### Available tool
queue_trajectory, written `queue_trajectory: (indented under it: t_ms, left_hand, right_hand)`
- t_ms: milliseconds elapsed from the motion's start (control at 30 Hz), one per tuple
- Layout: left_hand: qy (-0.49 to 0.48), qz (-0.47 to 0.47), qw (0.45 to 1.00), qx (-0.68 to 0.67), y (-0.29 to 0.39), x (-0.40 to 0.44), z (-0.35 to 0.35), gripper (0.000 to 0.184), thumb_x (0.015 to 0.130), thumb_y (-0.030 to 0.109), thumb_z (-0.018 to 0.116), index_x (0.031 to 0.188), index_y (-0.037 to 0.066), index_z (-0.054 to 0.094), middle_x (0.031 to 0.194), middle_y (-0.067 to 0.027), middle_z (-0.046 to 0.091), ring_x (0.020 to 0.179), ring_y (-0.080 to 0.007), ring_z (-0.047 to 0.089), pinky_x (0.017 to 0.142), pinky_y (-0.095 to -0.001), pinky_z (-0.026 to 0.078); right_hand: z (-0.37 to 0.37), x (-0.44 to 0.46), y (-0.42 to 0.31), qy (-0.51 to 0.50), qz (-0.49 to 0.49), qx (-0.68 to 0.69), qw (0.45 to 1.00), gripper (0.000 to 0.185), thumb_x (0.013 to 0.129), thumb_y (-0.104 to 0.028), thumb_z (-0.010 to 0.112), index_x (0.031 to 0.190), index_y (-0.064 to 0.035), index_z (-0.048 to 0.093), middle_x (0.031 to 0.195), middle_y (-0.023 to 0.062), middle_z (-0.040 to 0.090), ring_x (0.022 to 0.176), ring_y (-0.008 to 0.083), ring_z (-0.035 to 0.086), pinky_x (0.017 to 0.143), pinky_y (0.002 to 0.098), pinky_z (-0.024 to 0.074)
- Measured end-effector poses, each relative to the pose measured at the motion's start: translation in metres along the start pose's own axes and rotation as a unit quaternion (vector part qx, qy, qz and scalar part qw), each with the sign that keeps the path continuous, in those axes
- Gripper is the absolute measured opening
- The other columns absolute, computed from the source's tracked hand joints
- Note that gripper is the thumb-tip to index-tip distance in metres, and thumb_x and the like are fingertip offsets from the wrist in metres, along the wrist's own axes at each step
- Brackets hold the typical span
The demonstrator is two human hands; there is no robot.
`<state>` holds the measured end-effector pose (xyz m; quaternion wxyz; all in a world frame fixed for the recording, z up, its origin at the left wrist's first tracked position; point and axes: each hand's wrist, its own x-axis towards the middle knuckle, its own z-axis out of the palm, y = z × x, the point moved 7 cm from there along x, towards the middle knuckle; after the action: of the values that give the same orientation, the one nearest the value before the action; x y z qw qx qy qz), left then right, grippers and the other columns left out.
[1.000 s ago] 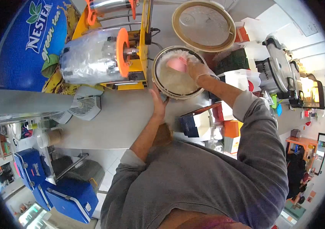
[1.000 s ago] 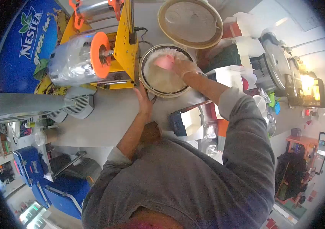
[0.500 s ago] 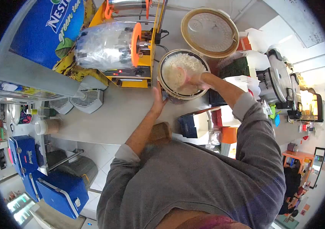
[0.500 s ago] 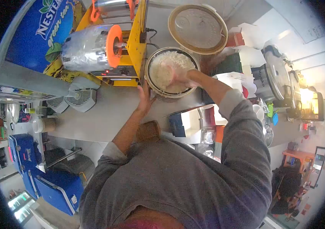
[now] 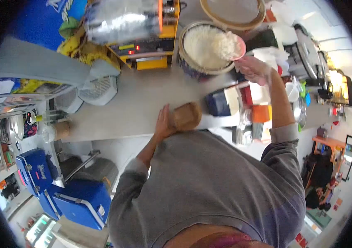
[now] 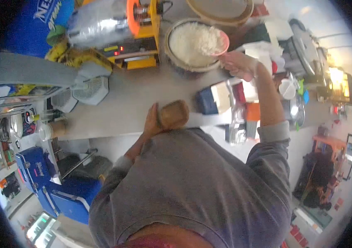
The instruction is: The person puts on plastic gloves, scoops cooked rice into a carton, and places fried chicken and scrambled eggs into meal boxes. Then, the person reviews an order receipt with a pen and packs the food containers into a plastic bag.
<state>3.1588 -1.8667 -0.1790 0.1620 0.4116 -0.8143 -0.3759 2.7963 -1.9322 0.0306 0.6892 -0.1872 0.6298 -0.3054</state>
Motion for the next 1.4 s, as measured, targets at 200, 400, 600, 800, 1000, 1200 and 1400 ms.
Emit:
queue_trajectory:
  t_ms: [200,400,600,800,1000,1200,1400]
  left_hand:
    - [-0.073,0.019,0.995,-0.072,-0.022,0.032,0.033,0.108,0.061,0.038,0.086,0.142,0.004,0.024,0.145,-0.0152,0.034,0.137,-0.0322,0.03,0.116,-0.0506,0.02]
    - [-0.106,0.098,0.988,0.047,0.003,0.035,0.023,0.121,0.054,0.044,0.088,0.146,0.006,0.02,0.147,-0.0147,0.031,0.138,-0.0304,0.029,0.115,-0.0525,0.018]
    - [-0.083,0.119,0.989,0.042,0.016,0.044,0.049,0.136,0.042,0.057,0.088,0.148,0.008,0.018,0.146,-0.0149,0.033,0.137,-0.0317,0.03,0.112,-0.055,0.017]
    - [-0.133,0.119,0.984,0.021,0.028,0.068,0.061,0.128,0.042,0.054,0.089,0.148,0.016,0.026,0.144,-0.0092,0.039,0.134,-0.0285,0.035,0.105,-0.0562,0.023]
    - [-0.244,0.21,0.945,0.059,0.05,0.101,0.044,0.122,0.043,0.049,0.089,0.146,0.019,0.032,0.14,-0.0056,0.047,0.131,-0.0257,0.04,0.101,-0.0527,0.027]
    - [-0.277,0.33,0.902,0.022,0.05,0.131,0.054,0.117,0.044,0.049,0.088,0.144,0.019,0.035,0.134,-0.0072,0.051,0.127,-0.0278,0.044,0.099,-0.0483,0.031]
    - [-0.337,0.371,0.86,0.096,0.077,0.141,0.075,0.093,0.046,0.034,0.088,0.128,0.011,0.049,0.121,-0.0151,0.057,0.115,-0.0347,0.054,0.095,-0.0436,0.044]
  right_hand:
    - [0.102,-0.078,0.08,-0.016,-0.505,-0.687,0.522,0.02,0.096,-0.023,0.052,0.105,-0.0061,0.059,0.085,-0.0003,0.059,0.075,0.0087,0.055,0.058,0.0233,0.048]
    - [0.092,-0.013,0.233,0.12,0.042,-0.26,0.957,0.046,0.096,-0.049,0.046,0.106,-0.0067,0.061,0.058,-0.0009,0.049,0.044,0.0103,0.046,0.038,0.0291,0.0367]
    - [0.084,-0.031,0.25,0.209,-0.025,-0.404,0.891,0.042,0.098,-0.039,0.042,0.115,-0.001,0.049,0.084,0.0201,0.066,0.072,0.0344,0.064,0.066,0.047,0.0503]
    - [0.11,-0.005,0.252,0.35,0.032,-0.495,0.795,0.034,0.095,-0.022,0.038,0.121,-0.0003,0.034,0.094,0.0304,0.064,0.087,0.0454,0.065,0.075,0.0533,0.0519]
    - [0.097,-0.041,0.24,0.371,-0.048,-0.443,0.815,0.031,0.093,-0.014,0.041,0.122,-0.0042,0.038,0.088,0.0312,0.063,0.08,0.0474,0.063,0.07,0.0566,0.0488]
    - [0.044,-0.063,0.198,0.191,-0.136,-0.024,0.972,0.024,0.095,-0.026,0.049,0.107,-0.006,0.048,0.065,0.0078,0.056,0.056,0.0241,0.055,0.049,0.04,0.0446]
    - [-0.043,-0.087,-0.019,0.193,-0.516,0.154,0.82,0.036,0.096,-0.031,0.054,0.111,0.0009,0.056,0.094,0.0106,0.061,0.086,0.0208,0.06,0.078,0.0331,0.0491]
